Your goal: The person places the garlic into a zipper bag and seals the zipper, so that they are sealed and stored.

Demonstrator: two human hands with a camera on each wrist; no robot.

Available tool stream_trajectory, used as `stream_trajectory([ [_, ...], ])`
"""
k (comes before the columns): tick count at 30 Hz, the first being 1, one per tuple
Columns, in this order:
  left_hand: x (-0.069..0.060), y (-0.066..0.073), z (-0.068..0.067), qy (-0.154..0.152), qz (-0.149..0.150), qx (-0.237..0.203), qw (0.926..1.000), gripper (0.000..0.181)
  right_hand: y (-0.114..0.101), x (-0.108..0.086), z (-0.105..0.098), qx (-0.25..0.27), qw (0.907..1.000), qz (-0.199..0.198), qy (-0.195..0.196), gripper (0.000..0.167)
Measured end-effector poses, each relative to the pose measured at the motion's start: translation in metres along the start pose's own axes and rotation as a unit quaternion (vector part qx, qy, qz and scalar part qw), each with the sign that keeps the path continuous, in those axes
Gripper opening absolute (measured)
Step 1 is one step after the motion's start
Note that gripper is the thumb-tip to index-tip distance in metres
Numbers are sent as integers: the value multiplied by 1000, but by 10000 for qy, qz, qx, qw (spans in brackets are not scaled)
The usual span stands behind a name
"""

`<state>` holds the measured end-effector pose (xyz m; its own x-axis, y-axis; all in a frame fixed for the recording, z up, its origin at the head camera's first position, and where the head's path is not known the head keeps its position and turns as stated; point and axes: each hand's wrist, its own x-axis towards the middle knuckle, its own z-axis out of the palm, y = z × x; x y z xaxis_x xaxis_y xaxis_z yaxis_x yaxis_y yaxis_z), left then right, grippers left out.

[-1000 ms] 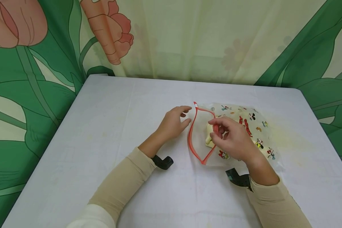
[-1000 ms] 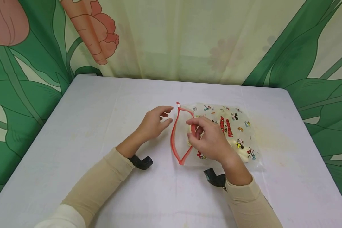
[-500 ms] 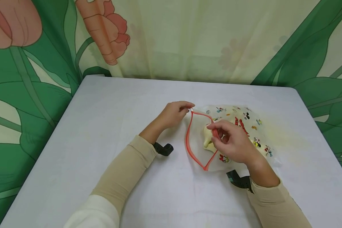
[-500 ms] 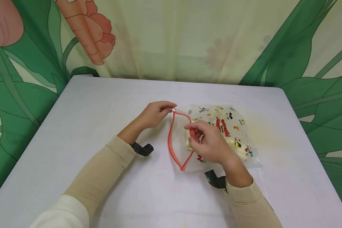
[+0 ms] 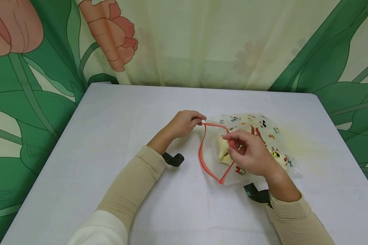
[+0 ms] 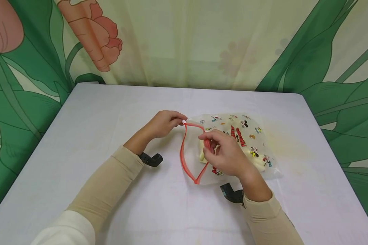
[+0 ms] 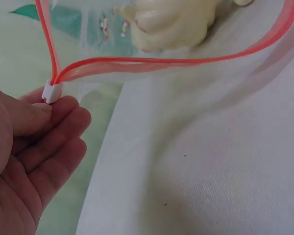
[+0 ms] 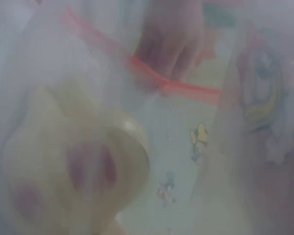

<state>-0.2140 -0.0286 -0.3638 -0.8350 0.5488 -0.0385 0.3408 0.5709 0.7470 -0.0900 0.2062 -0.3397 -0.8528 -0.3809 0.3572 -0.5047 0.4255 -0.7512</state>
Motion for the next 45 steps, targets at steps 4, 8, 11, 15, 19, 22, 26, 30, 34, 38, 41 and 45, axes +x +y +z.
stream_trajectory([
  [4, -4, -4, -1, 55, -23, -93, 9999, 25, -1, 0, 0, -39, 10000, 47, -26, 29],
  [8, -9, -6, -2, 56, -30, -98, 9999, 25, -1, -1, 0, -82, 10000, 47, -11, 29],
  [11, -12, -8, 0, 149, -58, -91, 9998, 24, 0, -1, 0, -19, 10000, 35, -7, 29],
  [15, -15, -11, 5, 488, -7, -82, 9988, 20, 1, -1, 0, 72, 10000, 21, -13, 28],
  [19, -20, -11, 11, 897, 281, -23, 9956, 17, -1, -1, 0, 37, 9999, 31, 116, 31],
  [22, -25, -8, 14, 1174, 540, 53, 9916, 16, -6, 1, 0, -117, 9990, 23, 421, 35],
  [26, -34, -5, 17, 1358, 729, 219, 9878, 15, -18, 7, -4, -623, 9949, -223, 759, 34],
  [30, -45, -1, 17, 1392, 757, 501, 9861, 12, -33, 21, -11, -1451, 9844, -753, 642, 29],
  [34, -52, 5, 16, 1355, 766, 732, 9851, 9, -50, 39, -18, -2162, 9721, -894, 147, 23],
  [38, -57, 10, 16, 1360, 939, 814, 9829, 8, -57, 58, -12, -2561, 9633, -316, -740, 17],
  [41, -59, 11, 18, 1525, 1214, 824, 9773, 7, -53, 66, 2, -2775, 9513, 184, -1333, 20],
  [45, -62, 12, 21, 1839, 1609, 725, 9670, 5, -43, 68, 21, -2970, 9414, 519, -1510, 23],
])
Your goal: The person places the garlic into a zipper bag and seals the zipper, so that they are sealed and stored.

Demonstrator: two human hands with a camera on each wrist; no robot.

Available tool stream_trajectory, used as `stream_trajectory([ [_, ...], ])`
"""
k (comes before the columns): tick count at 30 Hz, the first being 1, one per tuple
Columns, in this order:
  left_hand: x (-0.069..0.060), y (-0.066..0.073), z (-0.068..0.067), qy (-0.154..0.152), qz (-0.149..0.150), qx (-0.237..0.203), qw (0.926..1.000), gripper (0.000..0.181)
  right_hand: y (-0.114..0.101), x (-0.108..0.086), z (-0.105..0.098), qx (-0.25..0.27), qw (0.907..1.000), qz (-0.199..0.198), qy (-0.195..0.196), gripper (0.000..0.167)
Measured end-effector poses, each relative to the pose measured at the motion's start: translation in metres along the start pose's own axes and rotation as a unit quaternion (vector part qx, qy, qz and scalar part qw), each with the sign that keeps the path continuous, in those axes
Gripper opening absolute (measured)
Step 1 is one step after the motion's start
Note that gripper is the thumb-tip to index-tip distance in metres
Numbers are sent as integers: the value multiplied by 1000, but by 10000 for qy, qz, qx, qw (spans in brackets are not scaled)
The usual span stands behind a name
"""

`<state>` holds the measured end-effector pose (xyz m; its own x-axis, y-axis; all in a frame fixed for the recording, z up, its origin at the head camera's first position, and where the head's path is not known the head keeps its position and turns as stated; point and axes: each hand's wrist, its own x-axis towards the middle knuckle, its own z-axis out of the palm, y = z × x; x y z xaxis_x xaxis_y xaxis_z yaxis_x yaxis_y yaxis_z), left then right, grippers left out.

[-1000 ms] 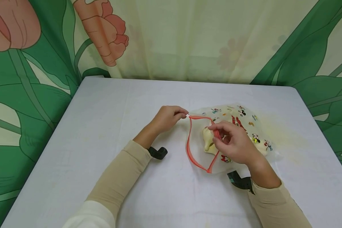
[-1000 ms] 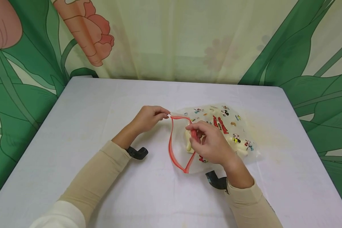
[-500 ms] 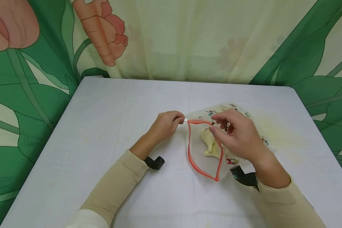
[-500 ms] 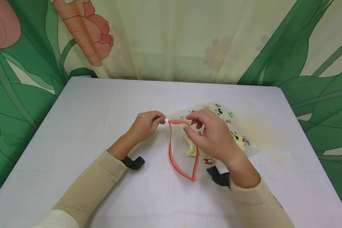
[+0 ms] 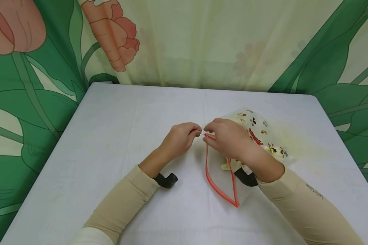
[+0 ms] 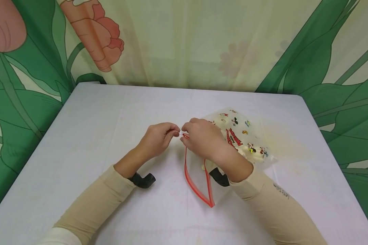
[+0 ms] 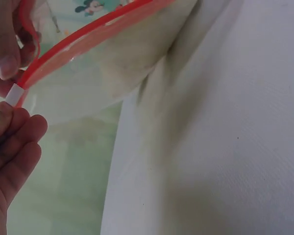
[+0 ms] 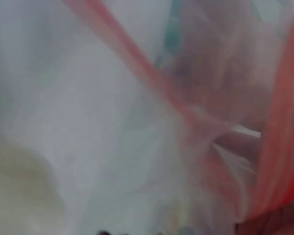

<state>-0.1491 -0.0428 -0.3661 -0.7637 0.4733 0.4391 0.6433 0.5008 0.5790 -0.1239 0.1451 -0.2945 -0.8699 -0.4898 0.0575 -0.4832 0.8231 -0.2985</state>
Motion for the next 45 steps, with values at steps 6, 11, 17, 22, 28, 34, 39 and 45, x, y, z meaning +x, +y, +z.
stream_trajectory([
  [6, 0, 0, 1, 261, 234, -396, 9986, 5, 1, 3, 16, -83, 9988, 283, 394, 17],
  [11, 2, 0, 2, 186, 171, -560, 9981, 6, 2, 3, 22, -194, 9959, 230, 849, 12],
  [17, 2, 3, 4, -59, -68, -628, 9980, 8, 0, -4, 29, -680, 9885, -20, 1352, 11],
  [22, 2, -3, 0, 92, -318, -622, 9975, 8, -2, -14, 27, -913, 9890, 106, 1163, 9],
  [28, 1, -16, -7, 302, -789, -694, 9940, 9, 0, -32, 26, -788, 9925, 364, 864, 11],
  [34, 0, -19, -7, 316, -823, -809, 9928, 9, 5, -42, 27, -649, 9914, 536, 1005, 8],
  [39, -1, -21, -5, 440, -825, -906, 9915, 9, 7, -47, 27, -547, 9924, 573, 940, 10],
  [45, -1, -23, -7, 468, -1072, -846, 9895, 9, 8, -56, 26, -547, 9928, 652, 843, 6],
])
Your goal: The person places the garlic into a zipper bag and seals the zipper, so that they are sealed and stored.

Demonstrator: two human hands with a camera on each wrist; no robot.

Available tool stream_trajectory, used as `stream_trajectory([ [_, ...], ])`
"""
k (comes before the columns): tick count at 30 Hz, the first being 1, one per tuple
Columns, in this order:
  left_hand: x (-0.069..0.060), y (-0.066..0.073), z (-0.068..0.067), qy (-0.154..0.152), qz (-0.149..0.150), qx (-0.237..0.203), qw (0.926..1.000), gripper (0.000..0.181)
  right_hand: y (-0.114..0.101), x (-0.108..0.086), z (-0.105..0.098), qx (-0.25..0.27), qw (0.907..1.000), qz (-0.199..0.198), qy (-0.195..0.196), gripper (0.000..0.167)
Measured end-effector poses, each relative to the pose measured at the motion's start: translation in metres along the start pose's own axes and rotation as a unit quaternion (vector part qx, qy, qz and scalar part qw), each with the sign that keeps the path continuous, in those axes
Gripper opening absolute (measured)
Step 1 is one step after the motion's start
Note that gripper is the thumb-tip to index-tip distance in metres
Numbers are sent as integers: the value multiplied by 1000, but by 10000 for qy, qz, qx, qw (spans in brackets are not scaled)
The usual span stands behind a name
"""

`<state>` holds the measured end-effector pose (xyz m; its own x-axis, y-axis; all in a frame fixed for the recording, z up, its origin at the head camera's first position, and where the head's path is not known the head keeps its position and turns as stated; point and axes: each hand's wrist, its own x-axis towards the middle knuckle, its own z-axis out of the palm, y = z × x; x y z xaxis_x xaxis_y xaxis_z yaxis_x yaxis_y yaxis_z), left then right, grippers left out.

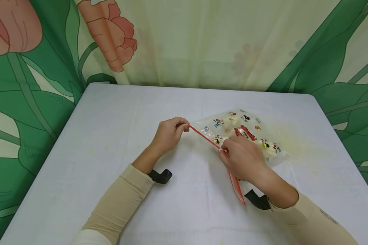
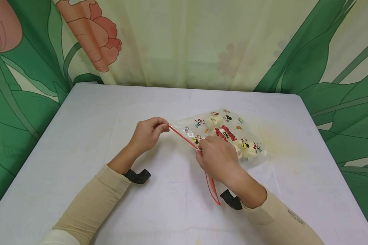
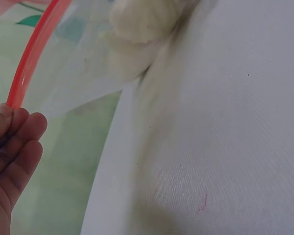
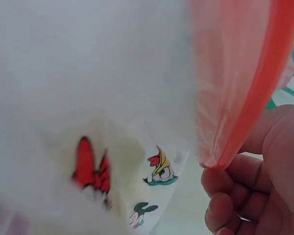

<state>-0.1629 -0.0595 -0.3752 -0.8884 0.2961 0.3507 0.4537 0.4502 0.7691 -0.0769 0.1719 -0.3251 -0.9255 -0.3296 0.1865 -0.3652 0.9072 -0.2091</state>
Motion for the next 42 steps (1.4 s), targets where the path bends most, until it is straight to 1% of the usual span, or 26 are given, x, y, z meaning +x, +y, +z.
stream_trajectory([
  [7, 0, -3, -1, -19, -159, 125, 9998, 10, 6, -11, -1, -1, 9999, 93, -89, 6],
  [10, 1, -5, -2, 3, -233, 149, 9996, 9, 8, -13, -2, 7, 9997, 152, -189, 5],
  [15, 3, -6, -3, 17, -336, 226, 9992, 10, 14, -16, -3, -9, 9997, 139, -185, 5],
  [19, 4, -7, -5, 101, -408, 301, 9987, 11, 19, -18, -5, -46, 9995, 246, -199, 5],
  [23, 5, -8, -7, 220, -485, 252, 9983, 11, 24, -19, -6, 10, 9986, 428, -312, 7],
  [28, 4, -12, -8, 326, -512, 147, 9980, 10, 28, -17, -7, 8, 9975, 594, -384, 10],
  [36, 3, -11, -10, 273, -495, 271, 9980, 11, 35, -14, -7, 58, 9962, 751, -428, 13],
  [42, 2, -13, -12, 344, -592, 308, 9972, 11, 39, -18, -10, 130, 9955, 830, -443, 12],
])
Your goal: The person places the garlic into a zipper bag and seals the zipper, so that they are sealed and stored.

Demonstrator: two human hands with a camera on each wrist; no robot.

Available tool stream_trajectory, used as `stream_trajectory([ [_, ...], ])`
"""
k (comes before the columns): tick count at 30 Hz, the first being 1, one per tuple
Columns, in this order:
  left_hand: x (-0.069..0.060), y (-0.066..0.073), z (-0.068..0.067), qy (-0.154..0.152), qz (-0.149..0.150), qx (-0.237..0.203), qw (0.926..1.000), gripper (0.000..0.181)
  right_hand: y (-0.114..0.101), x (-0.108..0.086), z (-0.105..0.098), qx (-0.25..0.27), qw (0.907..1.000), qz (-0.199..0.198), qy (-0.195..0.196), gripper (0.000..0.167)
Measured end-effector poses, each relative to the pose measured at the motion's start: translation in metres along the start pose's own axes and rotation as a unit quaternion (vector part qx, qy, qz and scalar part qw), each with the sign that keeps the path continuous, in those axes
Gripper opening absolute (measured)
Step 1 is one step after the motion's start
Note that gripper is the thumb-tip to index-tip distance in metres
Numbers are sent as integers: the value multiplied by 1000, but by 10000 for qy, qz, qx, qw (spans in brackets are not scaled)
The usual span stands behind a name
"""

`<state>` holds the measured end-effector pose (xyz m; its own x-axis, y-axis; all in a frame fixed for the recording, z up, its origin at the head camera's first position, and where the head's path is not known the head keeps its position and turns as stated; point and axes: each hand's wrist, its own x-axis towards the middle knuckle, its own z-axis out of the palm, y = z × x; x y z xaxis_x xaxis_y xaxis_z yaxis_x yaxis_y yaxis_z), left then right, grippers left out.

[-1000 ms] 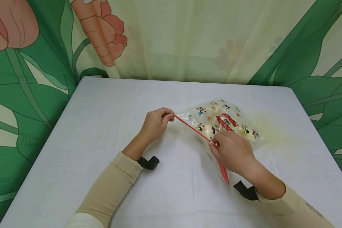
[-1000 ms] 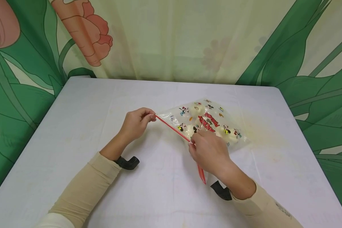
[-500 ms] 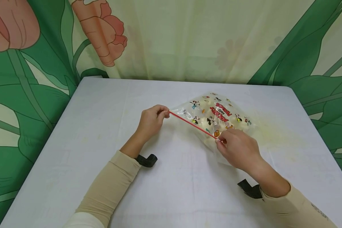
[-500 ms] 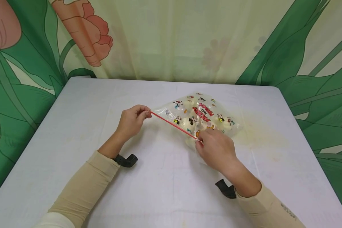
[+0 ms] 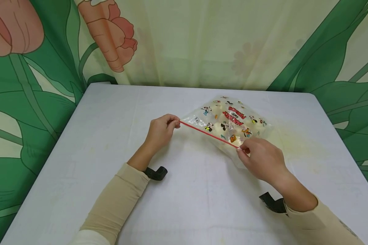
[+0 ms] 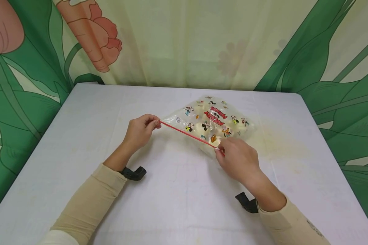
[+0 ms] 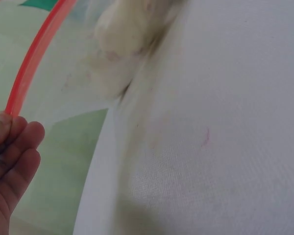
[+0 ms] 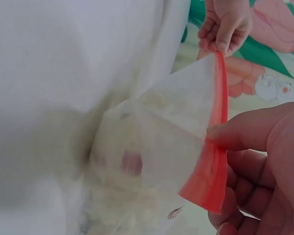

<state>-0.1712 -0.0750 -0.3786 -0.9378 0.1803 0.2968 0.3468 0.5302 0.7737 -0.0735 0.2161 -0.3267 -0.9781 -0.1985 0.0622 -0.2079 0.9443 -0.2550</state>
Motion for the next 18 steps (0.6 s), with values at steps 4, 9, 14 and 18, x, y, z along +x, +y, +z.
stream_trajectory([
  [4, 0, -3, -2, -52, -92, -5, 9999, 12, 4, -4, -1, -42, 10000, -10, -30, 12],
  [9, -1, -7, -10, 131, -536, -56, 9985, 10, 14, -13, -2, -93, 9998, 136, -65, 11],
  [14, -2, -11, -13, 10, -621, 15, 9981, 13, 23, -20, 0, -78, 9999, 129, 60, 10],
  [18, -3, -14, -12, 5, -580, 44, 9983, 13, 24, -20, 2, -100, 9998, 70, 123, 11],
])
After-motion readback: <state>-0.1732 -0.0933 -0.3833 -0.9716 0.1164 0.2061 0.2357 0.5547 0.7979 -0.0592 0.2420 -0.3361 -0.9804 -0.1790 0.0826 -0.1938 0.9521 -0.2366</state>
